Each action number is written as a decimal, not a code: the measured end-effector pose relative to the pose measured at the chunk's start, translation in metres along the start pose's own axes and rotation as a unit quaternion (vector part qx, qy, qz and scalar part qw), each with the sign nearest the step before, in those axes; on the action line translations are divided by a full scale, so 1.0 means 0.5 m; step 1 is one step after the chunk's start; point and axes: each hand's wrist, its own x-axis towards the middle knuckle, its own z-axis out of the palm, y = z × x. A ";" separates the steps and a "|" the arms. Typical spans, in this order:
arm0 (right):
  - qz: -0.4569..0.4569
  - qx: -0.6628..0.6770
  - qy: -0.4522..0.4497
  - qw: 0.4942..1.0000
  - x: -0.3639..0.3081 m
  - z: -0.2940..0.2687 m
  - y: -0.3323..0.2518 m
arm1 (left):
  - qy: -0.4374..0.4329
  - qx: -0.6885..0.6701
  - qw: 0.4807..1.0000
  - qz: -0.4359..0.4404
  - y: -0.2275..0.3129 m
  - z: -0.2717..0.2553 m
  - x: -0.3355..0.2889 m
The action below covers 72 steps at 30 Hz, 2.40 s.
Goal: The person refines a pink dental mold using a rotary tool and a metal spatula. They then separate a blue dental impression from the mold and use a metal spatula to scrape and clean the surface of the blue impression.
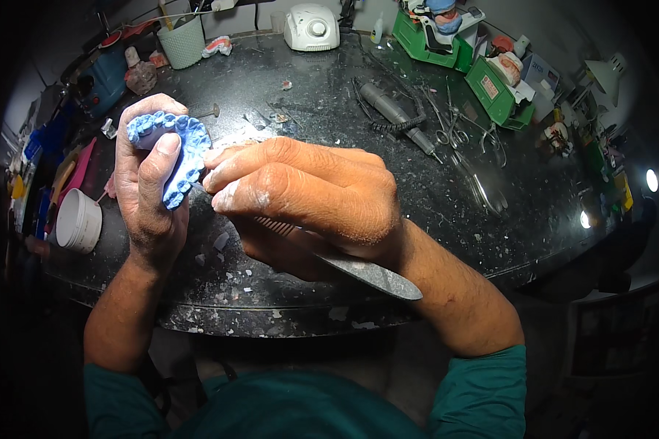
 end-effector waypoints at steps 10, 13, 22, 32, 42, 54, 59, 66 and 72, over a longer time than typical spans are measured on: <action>-0.007 -0.014 0.014 1.000 -0.007 0.003 0.006 | 0.001 0.000 1.000 -0.005 0.000 -0.001 -0.001; -0.011 -0.013 0.027 0.999 -0.006 0.007 0.007 | 0.002 -0.003 1.000 -0.009 0.000 -0.001 -0.002; 0.004 -0.055 0.081 0.995 0.006 0.027 -0.005 | -0.007 -0.003 1.000 -0.005 0.000 -0.003 0.001; 0.006 -0.058 0.076 0.995 0.006 0.027 -0.005 | -0.010 0.005 1.000 -0.009 0.000 -0.003 0.001; 0.007 -0.063 0.069 0.996 0.005 0.024 -0.001 | 0.006 0.012 0.999 -0.048 0.004 0.003 0.000; -0.030 -0.112 0.058 0.992 0.001 0.027 0.004 | 0.032 -0.046 0.993 -0.101 -0.005 0.008 -0.007; -0.043 -0.131 0.053 0.989 0.001 0.023 -0.003 | 0.033 -0.070 0.992 -0.103 -0.002 0.011 -0.008; -0.027 -0.102 0.135 0.985 -0.002 0.030 0.009 | 0.031 -0.084 0.993 -0.079 -0.009 0.014 -0.007; 0.075 -0.007 0.087 0.993 -0.013 0.008 -0.001 | 0.062 -0.098 0.984 -0.132 0.005 0.016 -0.001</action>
